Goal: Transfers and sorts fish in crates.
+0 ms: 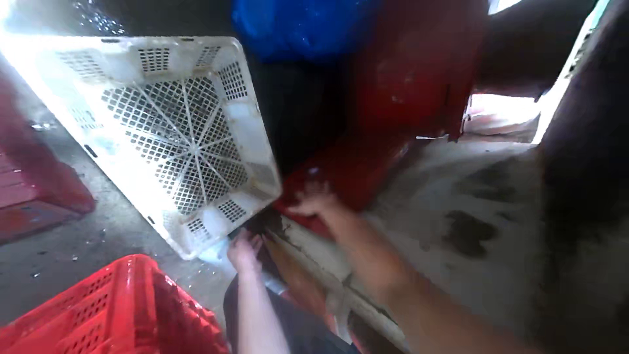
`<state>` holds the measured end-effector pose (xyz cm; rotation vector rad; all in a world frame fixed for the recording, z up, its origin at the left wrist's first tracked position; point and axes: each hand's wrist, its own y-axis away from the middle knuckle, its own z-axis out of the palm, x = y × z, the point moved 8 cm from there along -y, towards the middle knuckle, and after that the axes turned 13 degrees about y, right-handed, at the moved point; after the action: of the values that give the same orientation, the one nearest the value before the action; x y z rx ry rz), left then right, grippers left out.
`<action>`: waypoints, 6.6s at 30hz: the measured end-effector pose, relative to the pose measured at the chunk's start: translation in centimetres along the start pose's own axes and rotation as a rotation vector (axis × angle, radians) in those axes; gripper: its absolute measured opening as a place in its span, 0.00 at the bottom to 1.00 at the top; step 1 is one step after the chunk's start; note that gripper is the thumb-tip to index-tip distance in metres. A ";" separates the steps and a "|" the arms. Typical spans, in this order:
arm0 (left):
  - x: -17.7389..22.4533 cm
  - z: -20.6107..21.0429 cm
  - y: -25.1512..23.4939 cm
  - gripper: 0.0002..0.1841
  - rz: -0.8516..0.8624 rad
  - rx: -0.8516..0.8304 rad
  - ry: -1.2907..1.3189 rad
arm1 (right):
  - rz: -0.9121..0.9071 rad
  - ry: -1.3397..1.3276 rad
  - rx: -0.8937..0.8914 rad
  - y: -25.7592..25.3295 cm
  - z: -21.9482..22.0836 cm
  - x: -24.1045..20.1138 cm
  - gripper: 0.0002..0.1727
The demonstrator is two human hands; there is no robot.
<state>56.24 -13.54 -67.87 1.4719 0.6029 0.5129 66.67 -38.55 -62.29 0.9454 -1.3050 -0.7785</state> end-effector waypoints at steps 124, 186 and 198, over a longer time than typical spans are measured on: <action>7.9 -52.0 37.8 0.23 1.056 0.350 -1.635 | -1.054 0.279 0.779 55.6 9.6 -40.6 0.31; -7.9 -36.0 50.7 0.33 1.110 0.242 0.114 | -0.402 -1.016 0.532 39.5 15.0 -5.3 0.27; -21.1 -48.8 39.2 0.49 0.590 0.581 -0.016 | -0.948 -0.094 1.069 57.3 26.3 -22.2 0.27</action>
<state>10.08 11.11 -27.58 2.2252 0.2995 0.8223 35.32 2.48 -19.89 2.5153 -1.3120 -0.7904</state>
